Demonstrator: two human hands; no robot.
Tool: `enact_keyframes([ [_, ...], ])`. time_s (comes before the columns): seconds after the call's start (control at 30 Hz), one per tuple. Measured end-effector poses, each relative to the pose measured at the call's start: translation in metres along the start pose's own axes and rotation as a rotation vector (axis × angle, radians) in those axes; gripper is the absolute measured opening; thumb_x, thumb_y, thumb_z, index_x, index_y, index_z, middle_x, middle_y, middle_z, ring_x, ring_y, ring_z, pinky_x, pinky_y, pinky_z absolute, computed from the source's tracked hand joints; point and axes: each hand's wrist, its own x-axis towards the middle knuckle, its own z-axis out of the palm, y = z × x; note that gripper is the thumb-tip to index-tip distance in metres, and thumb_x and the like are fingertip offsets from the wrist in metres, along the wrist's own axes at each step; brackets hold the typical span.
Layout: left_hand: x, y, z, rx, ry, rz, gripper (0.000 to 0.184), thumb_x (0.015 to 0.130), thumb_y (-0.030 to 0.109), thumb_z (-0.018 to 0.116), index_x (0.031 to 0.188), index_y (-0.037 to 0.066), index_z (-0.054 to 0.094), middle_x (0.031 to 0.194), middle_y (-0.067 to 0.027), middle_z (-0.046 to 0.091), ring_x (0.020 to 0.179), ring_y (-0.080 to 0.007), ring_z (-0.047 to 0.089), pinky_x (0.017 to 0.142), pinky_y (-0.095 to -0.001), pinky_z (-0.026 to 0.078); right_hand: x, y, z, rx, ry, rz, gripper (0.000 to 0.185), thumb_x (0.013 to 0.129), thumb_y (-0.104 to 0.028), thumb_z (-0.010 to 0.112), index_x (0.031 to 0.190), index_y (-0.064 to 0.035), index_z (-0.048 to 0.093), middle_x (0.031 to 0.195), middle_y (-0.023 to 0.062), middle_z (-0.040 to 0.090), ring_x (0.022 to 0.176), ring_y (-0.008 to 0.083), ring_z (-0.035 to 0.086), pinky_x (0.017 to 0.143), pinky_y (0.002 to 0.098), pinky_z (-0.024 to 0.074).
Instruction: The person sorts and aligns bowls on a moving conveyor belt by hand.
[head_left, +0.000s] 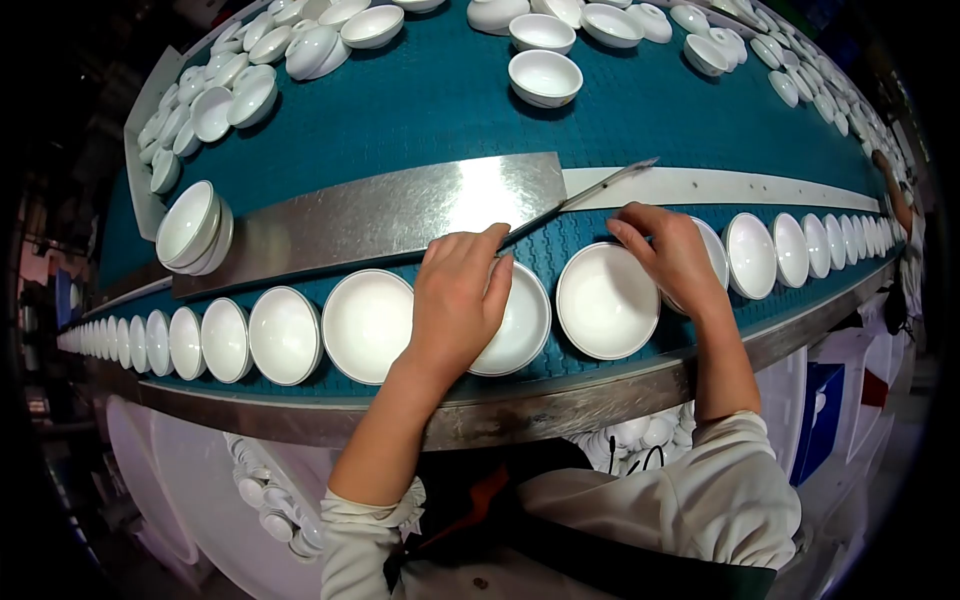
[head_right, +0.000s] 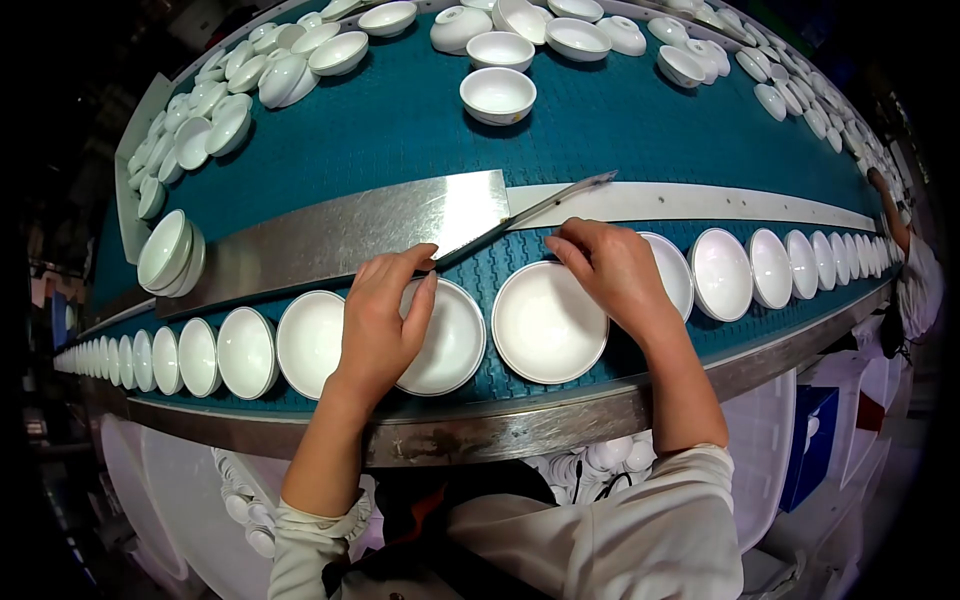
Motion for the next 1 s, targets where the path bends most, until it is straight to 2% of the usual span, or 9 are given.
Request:
enact_keyframes([
  [0.1, 0.003, 0.014, 0.014, -0.017, -0.045, 0.059, 0.030, 0.083, 0.008, 0.063, 0.112, 0.002, 0.059, 0.089, -0.0154, 0.064, 0.085, -0.0317, 0.059, 0.083, -0.0396, 0.044, -0.001, 0.012, -0.009, 0.051, 0.103, 0.015, 0.021, 0.088, -0.020, 0.064, 0.095, -0.0011, 0.068, 0.090, 0.0163, 0.069, 0.079, 0.0327, 0.066, 0.071, 0.0377, 0.0515],
  [0.17, 0.002, 0.020, 0.023, 0.039, -0.315, 0.109, 0.030, 0.082, 0.008, 0.063, 0.111, 0.001, 0.060, 0.086, -0.0158, 0.063, 0.081, -0.0316, 0.058, 0.083, -0.0401, 0.044, -0.002, 0.020, -0.015, 0.051, 0.111, 0.021, 0.021, 0.087, -0.020, 0.064, 0.096, -0.0010, 0.068, 0.092, 0.0164, 0.069, 0.081, 0.0327, 0.066, 0.072, 0.0375, 0.0516],
  [0.33, 0.006, 0.032, 0.041, 0.089, -0.368, -0.021, 0.032, 0.082, 0.005, 0.061, 0.113, -0.001, 0.059, 0.089, -0.0178, 0.063, 0.082, -0.0328, 0.058, 0.085, -0.0406, 0.045, -0.006, 0.052, -0.025, 0.002, 0.163, -0.017, 0.022, 0.087, -0.020, 0.064, 0.098, -0.0013, 0.068, 0.095, 0.0168, 0.068, 0.083, 0.0328, 0.066, 0.073, 0.0391, 0.0514],
  [0.4, 0.012, 0.036, 0.049, 0.086, -0.200, -0.004, 0.033, 0.081, 0.005, 0.062, 0.114, -0.002, 0.059, 0.094, -0.0191, 0.065, 0.088, -0.0334, 0.060, 0.087, -0.0409, 0.045, -0.007, 0.060, -0.031, -0.014, 0.153, -0.004, 0.023, 0.088, -0.021, 0.063, 0.098, -0.0014, 0.068, 0.092, 0.0163, 0.068, 0.080, 0.0331, 0.066, 0.072, 0.0396, 0.0513],
  [0.53, 0.023, 0.055, 0.063, 0.002, -0.105, 0.034, 0.037, 0.081, 0.012, 0.067, 0.114, -0.003, 0.059, 0.104, -0.0182, 0.064, 0.098, -0.0338, 0.058, 0.089, -0.0403, 0.044, -0.009, 0.066, -0.051, -0.067, -0.081, 0.114, 0.025, 0.089, -0.024, 0.063, 0.097, -0.0015, 0.069, 0.088, 0.0164, 0.069, 0.077, 0.0332, 0.066, 0.070, 0.0388, 0.0513],
  [0.6, 0.027, 0.063, 0.073, 0.000, -0.126, 0.049, 0.040, 0.081, 0.016, 0.069, 0.115, -0.002, 0.058, 0.103, -0.0177, 0.063, 0.099, -0.0336, 0.057, 0.089, -0.0411, 0.044, -0.012, 0.074, -0.057, -0.079, -0.144, 0.171, 0.025, 0.089, -0.024, 0.062, 0.097, -0.0015, 0.069, 0.088, 0.0164, 0.069, 0.076, 0.0329, 0.066, 0.070, 0.0385, 0.0513],
  [0.73, 0.029, 0.077, 0.097, -0.045, -0.207, 0.129, 0.044, 0.081, 0.024, 0.071, 0.115, -0.001, 0.058, 0.093, -0.0167, 0.061, 0.092, -0.0323, 0.057, 0.091, -0.0430, 0.042, -0.016, 0.102, -0.060, 0.029, 0.057, 0.034, 0.023, 0.089, -0.023, 0.063, 0.097, -0.0016, 0.069, 0.091, 0.0162, 0.069, 0.079, 0.0327, 0.066, 0.072, 0.0382, 0.0517],
  [0.8, 0.029, 0.080, 0.107, 0.004, -0.372, 0.122, 0.047, 0.079, 0.028, 0.072, 0.114, -0.001, 0.058, 0.087, -0.0149, 0.060, 0.085, -0.0313, 0.056, 0.091, -0.0417, 0.041, -0.017, 0.110, -0.066, 0.053, 0.104, 0.017, 0.023, 0.088, -0.022, 0.063, 0.097, -0.0016, 0.069, 0.093, 0.0157, 0.069, 0.081, 0.0326, 0.066, 0.072, 0.0381, 0.0518],
  [1.0, 0.036, 0.099, 0.125, 0.136, -0.437, -0.031, 0.037, 0.080, 0.006, 0.062, 0.115, -0.002, 0.057, 0.083, -0.0153, 0.060, 0.081, -0.0305, 0.056, 0.090, -0.0407, 0.042, -0.022, 0.146, -0.083, -0.008, 0.143, 0.043, 0.023, 0.088, -0.022, 0.063, 0.096, -0.0014, 0.069, 0.098, 0.0166, 0.068, 0.085, 0.0328, 0.065, 0.074, 0.0378, 0.0509],
])
